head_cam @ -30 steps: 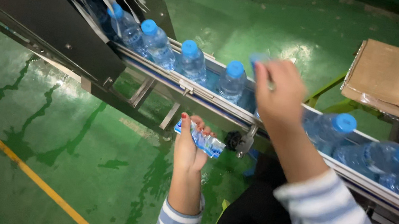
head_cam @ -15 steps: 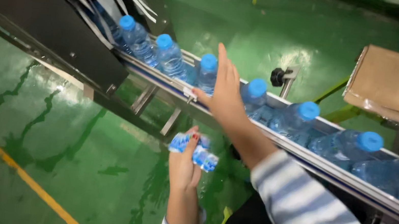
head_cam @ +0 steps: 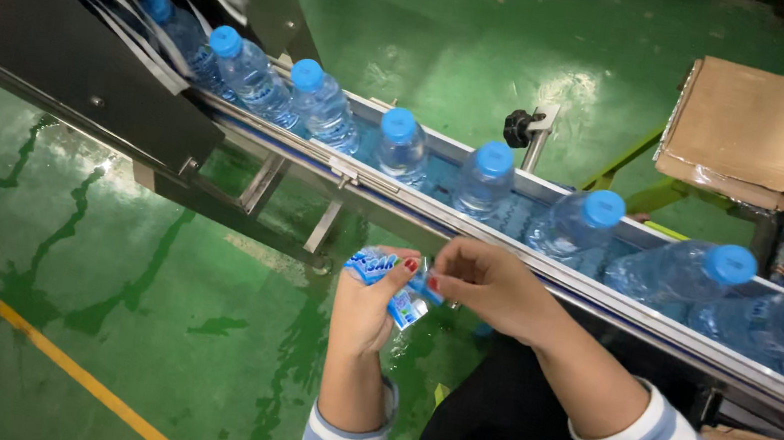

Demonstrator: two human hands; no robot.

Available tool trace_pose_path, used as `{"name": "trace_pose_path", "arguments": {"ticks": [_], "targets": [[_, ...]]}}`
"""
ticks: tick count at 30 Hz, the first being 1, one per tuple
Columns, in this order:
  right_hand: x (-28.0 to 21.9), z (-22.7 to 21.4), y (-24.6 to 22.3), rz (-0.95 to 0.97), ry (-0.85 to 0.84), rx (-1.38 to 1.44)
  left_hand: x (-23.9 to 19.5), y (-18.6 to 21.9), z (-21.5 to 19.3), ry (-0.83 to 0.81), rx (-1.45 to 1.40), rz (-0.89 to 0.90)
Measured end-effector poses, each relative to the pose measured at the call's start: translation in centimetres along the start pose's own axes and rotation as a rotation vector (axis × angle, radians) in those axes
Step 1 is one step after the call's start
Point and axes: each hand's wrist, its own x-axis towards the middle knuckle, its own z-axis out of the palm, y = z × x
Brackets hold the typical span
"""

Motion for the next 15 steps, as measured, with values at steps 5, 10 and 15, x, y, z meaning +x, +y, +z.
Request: {"name": "trace_pose_path", "arguments": {"ticks": [5, 10, 15], "targets": [[-0.4, -2.0, -4.5, -0.387, 0.108, -0.137, -0.3, 1.8, 2.5, 0.044, -0.126, -0.163], [5.7, -2.3, -8.7, -0.466, 0.646, -0.878, 0.2, 2.3, 1.4, 0.047, -0.296, -0.28], [10.3, 0.7, -6.6, -0.435, 0.532, -0.925, -0.3, 3.4, 1.1, 0.044, -0.262, -0.254]]}}
